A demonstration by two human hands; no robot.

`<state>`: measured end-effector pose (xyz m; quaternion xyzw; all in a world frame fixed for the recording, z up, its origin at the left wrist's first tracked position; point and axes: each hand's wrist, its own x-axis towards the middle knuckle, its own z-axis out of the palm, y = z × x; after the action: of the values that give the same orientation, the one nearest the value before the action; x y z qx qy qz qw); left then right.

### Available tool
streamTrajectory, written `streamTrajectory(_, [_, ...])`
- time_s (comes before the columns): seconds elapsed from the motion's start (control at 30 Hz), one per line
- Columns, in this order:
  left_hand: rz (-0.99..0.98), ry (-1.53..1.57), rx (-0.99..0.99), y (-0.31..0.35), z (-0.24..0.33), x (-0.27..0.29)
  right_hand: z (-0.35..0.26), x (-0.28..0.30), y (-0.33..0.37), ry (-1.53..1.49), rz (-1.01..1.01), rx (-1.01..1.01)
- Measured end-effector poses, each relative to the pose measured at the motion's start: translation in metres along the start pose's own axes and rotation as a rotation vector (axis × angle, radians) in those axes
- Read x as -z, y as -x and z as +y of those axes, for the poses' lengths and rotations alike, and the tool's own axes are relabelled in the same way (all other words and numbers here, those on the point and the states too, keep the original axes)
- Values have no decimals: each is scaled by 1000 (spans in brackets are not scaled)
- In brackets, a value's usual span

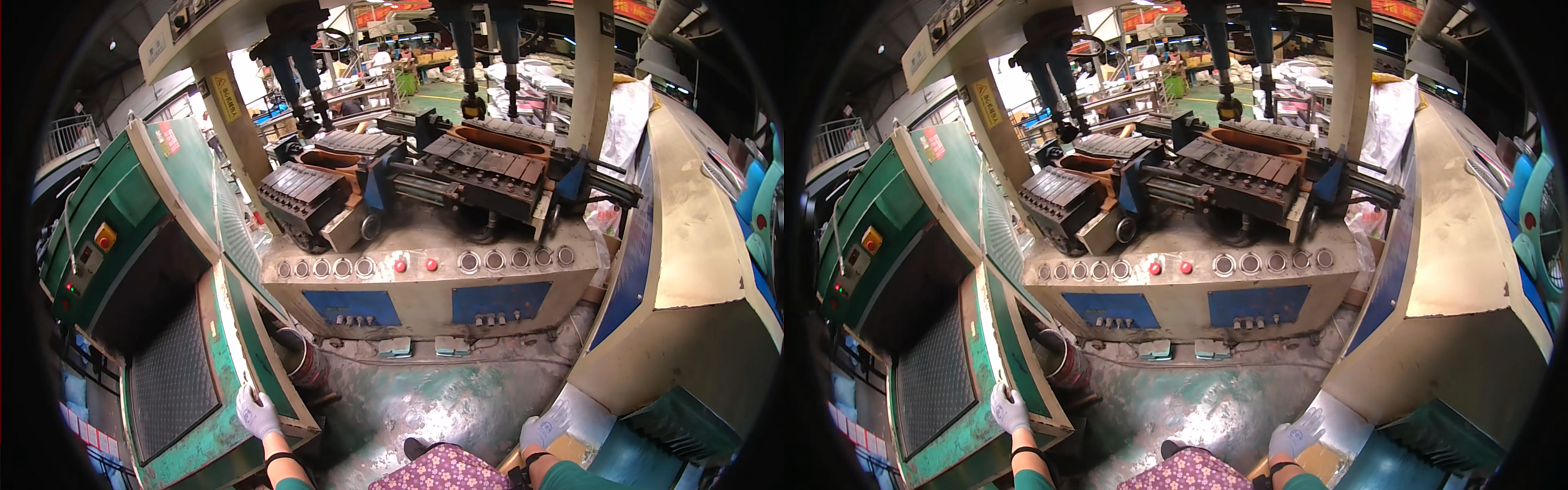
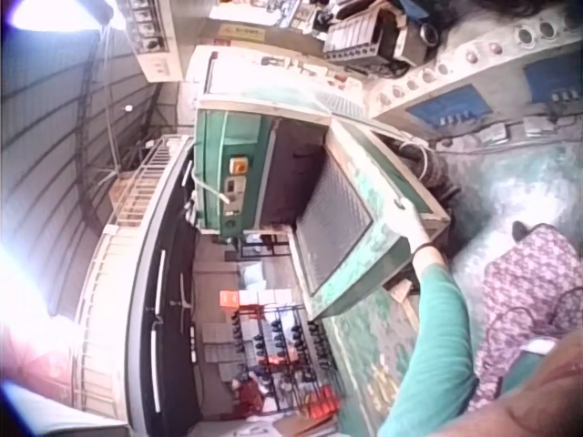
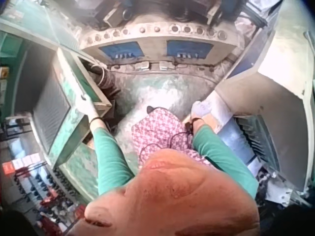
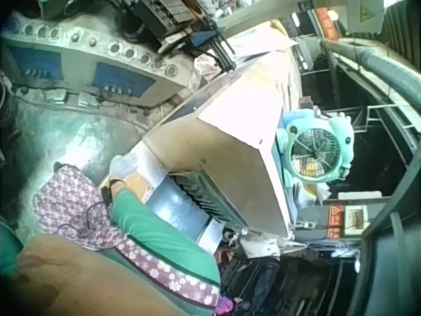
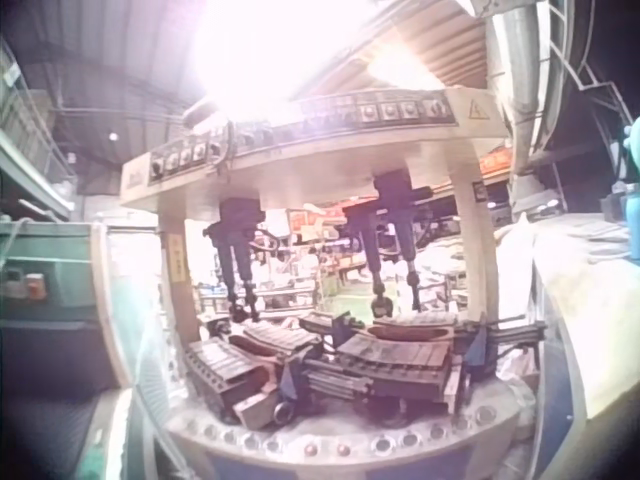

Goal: Operating an industrial press machine for shoe manufacturing.

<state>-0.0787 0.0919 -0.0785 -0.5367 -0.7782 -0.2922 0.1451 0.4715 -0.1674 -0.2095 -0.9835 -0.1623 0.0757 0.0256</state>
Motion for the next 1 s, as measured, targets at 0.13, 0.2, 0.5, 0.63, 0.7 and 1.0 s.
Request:
streamTrajectory(0.13, [4, -8, 2, 1, -5, -1, -1, 2, -1, 43, 6, -8])
streamTrajectory(0.2, [1, -7, 9, 1, -4, 0, -4, 10, 2, 35, -22, -5])
streamTrajectory(0.5, [-11, -3, 15, 1, 5, 6, -1, 3, -2, -9, -10, -9])
streamTrajectory(0.63, [-3, -11, 9, 0, 3, 4, -3, 7, 1, 1, -20, -7])
streamTrajectory(0.7, [-7, 10, 12, -2, 10, 3, -1, 8, 1, -16, -19, -17])
streamTrajectory(1.0, [-42, -41, 27, 0, -4, -1, 9, -17, -6, 31, 27, 17])
